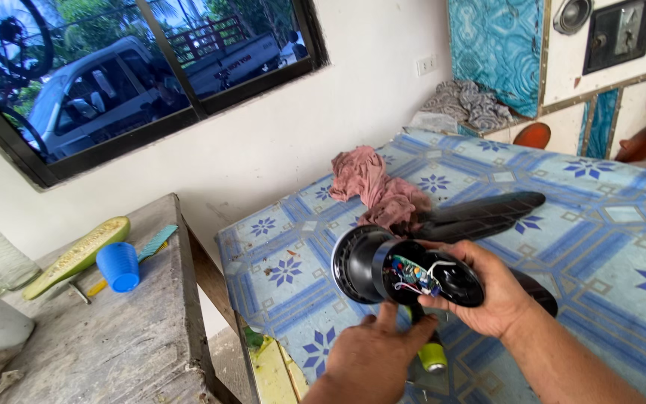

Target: The person uses a screwdriver to remove screws from a ceiling fan light fixture, opens the housing to access the internal circuit board, and manipulates the components. The person then reassembles the fixture by closing the housing and tightening the screws.

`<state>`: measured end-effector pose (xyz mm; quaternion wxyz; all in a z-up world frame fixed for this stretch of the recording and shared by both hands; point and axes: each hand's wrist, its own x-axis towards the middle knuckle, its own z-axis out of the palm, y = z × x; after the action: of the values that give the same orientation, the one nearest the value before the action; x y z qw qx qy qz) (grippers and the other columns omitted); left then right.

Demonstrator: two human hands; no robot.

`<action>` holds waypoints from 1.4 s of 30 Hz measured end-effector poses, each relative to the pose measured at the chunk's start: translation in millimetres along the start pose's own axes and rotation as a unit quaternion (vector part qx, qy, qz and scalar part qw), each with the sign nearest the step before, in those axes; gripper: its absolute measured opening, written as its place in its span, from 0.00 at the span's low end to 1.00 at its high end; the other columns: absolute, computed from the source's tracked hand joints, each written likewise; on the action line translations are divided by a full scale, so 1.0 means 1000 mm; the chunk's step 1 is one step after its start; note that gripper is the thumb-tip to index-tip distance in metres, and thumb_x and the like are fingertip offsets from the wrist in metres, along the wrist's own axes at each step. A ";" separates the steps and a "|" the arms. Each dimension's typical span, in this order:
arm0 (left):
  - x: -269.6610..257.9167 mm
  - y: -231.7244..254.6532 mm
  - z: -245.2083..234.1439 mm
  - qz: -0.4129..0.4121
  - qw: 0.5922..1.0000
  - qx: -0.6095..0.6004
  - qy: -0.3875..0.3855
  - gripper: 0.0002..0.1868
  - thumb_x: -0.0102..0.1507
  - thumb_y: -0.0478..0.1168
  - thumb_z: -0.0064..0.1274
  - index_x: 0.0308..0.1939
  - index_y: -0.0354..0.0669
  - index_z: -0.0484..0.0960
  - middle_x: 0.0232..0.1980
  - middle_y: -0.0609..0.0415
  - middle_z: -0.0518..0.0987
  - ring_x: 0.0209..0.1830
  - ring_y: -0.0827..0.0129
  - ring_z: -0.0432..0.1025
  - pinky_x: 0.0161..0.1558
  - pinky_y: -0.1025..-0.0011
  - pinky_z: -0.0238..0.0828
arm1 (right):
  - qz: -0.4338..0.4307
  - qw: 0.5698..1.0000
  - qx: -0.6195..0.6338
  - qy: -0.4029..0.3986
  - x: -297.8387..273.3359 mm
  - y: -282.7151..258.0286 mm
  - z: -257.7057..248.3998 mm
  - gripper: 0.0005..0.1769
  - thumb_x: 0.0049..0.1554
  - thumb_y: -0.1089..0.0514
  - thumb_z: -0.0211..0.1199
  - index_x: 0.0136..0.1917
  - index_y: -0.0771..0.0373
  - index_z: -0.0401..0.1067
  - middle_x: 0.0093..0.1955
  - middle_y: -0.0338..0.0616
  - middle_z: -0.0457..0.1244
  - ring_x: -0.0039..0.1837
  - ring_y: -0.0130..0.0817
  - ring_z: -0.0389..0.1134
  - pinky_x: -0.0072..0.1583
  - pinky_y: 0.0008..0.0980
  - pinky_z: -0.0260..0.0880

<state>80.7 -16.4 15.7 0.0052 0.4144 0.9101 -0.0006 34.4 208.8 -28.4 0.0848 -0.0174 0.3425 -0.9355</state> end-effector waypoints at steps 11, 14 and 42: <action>0.008 -0.003 -0.001 0.073 0.993 0.070 0.059 0.16 0.63 0.41 0.52 0.55 0.48 0.77 0.48 0.39 0.78 0.30 0.50 0.80 0.30 0.53 0.78 | -0.007 1.000 -0.002 0.008 -0.009 -0.007 0.014 0.29 0.52 0.54 0.53 0.64 0.65 0.73 0.57 0.51 0.70 0.54 0.43 0.73 0.46 0.46 0.79; -0.005 -0.016 0.001 0.124 0.979 0.085 0.140 0.18 0.61 0.43 0.56 0.55 0.49 0.80 0.51 0.37 0.77 0.30 0.53 0.81 0.26 0.57 0.79 | -0.009 1.000 -0.011 0.004 -0.007 -0.008 0.015 0.28 0.53 0.54 0.52 0.64 0.66 0.74 0.57 0.51 0.71 0.54 0.42 0.73 0.47 0.46 0.78; -0.063 -0.021 -0.087 0.078 0.859 -0.372 0.344 0.16 0.53 0.30 0.63 0.44 0.40 0.80 0.42 0.52 0.87 0.42 0.68 0.86 0.45 0.71 0.83 | -0.046 0.997 -0.012 -0.053 -0.004 -0.006 0.010 0.27 0.56 0.55 0.53 0.67 0.67 0.72 0.57 0.53 0.70 0.54 0.41 0.72 0.48 0.44 0.77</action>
<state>105.1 -77.1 103.4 -0.1545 0.4249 0.7515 0.4806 38.1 207.1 -16.9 0.0598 -0.0837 0.3477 -0.9319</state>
